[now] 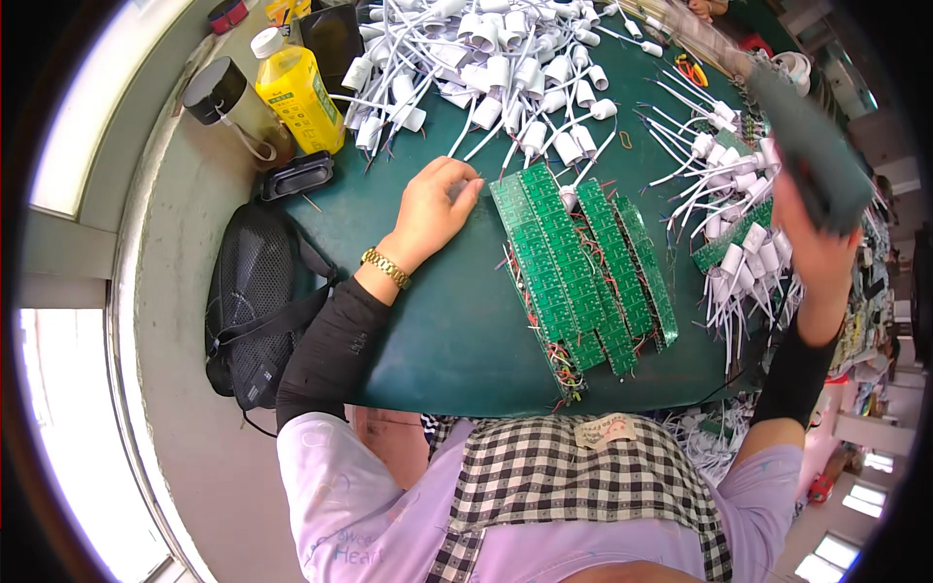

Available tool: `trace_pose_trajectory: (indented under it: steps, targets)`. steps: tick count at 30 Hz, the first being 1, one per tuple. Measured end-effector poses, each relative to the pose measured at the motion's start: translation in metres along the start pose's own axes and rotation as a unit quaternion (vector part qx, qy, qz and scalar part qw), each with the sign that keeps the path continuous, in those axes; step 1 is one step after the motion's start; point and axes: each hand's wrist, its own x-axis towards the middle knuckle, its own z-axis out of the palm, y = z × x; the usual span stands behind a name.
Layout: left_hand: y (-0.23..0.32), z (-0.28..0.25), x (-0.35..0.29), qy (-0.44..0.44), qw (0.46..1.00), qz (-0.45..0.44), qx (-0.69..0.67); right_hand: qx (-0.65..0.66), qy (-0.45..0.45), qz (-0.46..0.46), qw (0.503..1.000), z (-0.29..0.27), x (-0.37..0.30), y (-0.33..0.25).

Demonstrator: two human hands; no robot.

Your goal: Use a glue gun to attach wires to a green circuit board.

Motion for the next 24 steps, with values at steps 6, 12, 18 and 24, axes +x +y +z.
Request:
trace_pose_trajectory:
  steps: [6,12,18,24]
  targets:
    - [-0.011,-0.014,-0.011,-0.006,0.999,0.047,0.007,0.526,0.014,0.303,0.795,0.085,-0.003,-0.045]
    - [-0.002,-0.003,0.028,0.044,0.997,0.019,-0.058,0.745,0.052,0.404,0.529,0.121,-0.054,-0.097]
    - [-0.003,0.01,0.037,-0.125,0.988,-0.044,-0.084,0.732,-0.018,0.375,0.568,0.131,-0.068,-0.112]
    - [-0.012,0.013,0.033,-0.139,0.977,-0.1,-0.126,0.706,-0.093,0.345,0.611,0.134,-0.078,-0.114]
